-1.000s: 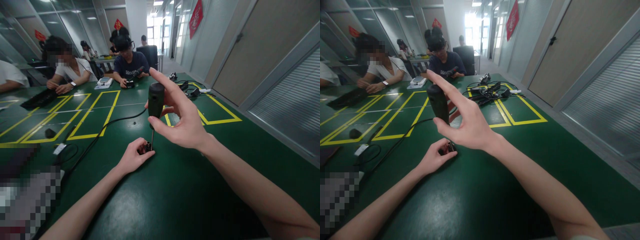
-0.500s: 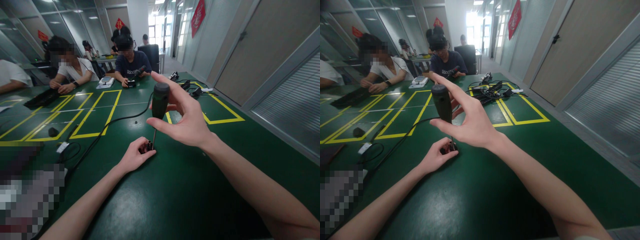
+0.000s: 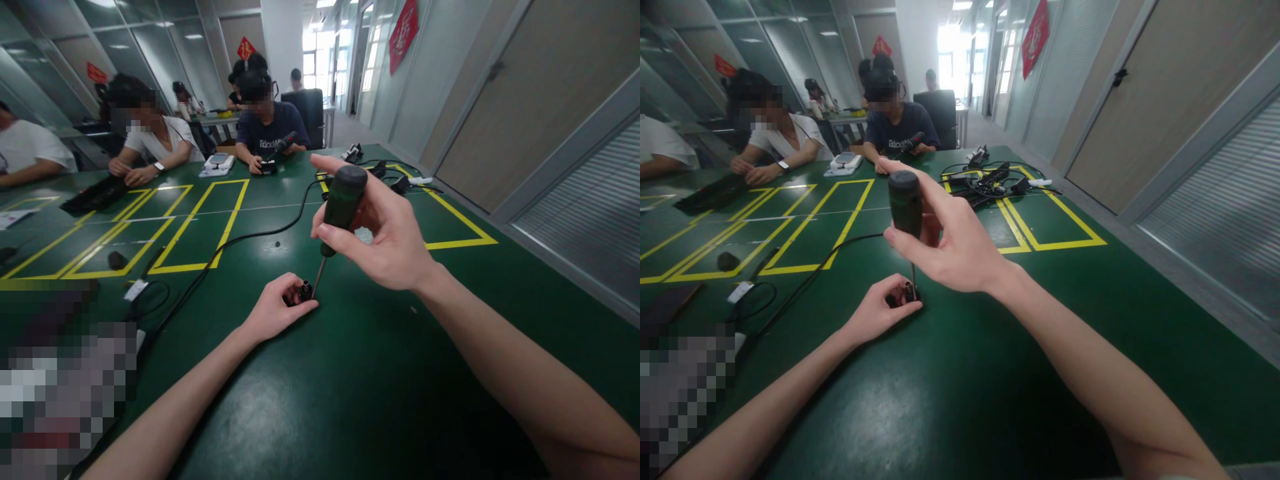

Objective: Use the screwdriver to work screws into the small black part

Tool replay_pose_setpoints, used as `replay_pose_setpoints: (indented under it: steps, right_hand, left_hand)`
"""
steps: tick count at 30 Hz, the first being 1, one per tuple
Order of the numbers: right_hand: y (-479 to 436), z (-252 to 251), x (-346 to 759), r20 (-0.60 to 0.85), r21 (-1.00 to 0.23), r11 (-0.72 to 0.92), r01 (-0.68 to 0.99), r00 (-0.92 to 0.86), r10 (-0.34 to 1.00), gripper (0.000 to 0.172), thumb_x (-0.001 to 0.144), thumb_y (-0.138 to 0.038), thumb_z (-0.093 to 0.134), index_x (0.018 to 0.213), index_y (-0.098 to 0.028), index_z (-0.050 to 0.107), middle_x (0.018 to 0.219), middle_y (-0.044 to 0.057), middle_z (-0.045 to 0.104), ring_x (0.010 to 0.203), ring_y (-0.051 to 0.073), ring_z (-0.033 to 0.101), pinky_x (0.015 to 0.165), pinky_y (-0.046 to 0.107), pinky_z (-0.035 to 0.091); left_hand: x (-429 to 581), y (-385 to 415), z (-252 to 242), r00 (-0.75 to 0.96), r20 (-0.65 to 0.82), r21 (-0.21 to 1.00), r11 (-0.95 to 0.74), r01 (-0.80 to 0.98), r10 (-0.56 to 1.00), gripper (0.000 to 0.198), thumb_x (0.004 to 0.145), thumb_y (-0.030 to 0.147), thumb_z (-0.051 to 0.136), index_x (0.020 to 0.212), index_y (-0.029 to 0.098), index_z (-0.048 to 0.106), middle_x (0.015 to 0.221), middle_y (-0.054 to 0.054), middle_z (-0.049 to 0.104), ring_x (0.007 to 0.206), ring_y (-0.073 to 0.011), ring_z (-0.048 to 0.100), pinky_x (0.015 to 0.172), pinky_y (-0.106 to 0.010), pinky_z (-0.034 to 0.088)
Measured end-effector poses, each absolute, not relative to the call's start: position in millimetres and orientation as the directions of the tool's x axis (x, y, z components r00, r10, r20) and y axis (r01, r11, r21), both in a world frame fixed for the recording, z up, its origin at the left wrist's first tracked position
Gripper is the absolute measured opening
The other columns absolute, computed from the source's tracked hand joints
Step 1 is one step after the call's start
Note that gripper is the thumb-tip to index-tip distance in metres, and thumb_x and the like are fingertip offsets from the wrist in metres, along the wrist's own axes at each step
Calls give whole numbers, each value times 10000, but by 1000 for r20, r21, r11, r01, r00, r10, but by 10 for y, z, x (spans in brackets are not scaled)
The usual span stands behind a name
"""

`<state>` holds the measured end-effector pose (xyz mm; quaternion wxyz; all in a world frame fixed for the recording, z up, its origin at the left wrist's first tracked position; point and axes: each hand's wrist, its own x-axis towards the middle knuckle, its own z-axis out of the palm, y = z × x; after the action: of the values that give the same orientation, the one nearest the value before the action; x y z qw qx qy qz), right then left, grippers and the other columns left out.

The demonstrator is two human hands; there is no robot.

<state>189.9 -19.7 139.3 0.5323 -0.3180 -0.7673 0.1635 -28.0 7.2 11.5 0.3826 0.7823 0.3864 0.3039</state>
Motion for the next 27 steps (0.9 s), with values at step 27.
replay_pose_setpoints:
  steps: [27]
  right_hand:
    - [-200,1297,1851,732,-626,746,227,-157,662,570,985,-428,730,1518,-310,567,894,18,725,632,166,652,458,300,555]
  left_hand:
    - [-340,68,90,555,111,880,-342,331,824,339,834,462,844,974,162,769,741,6,672,668,-148,571,652,-274,473]
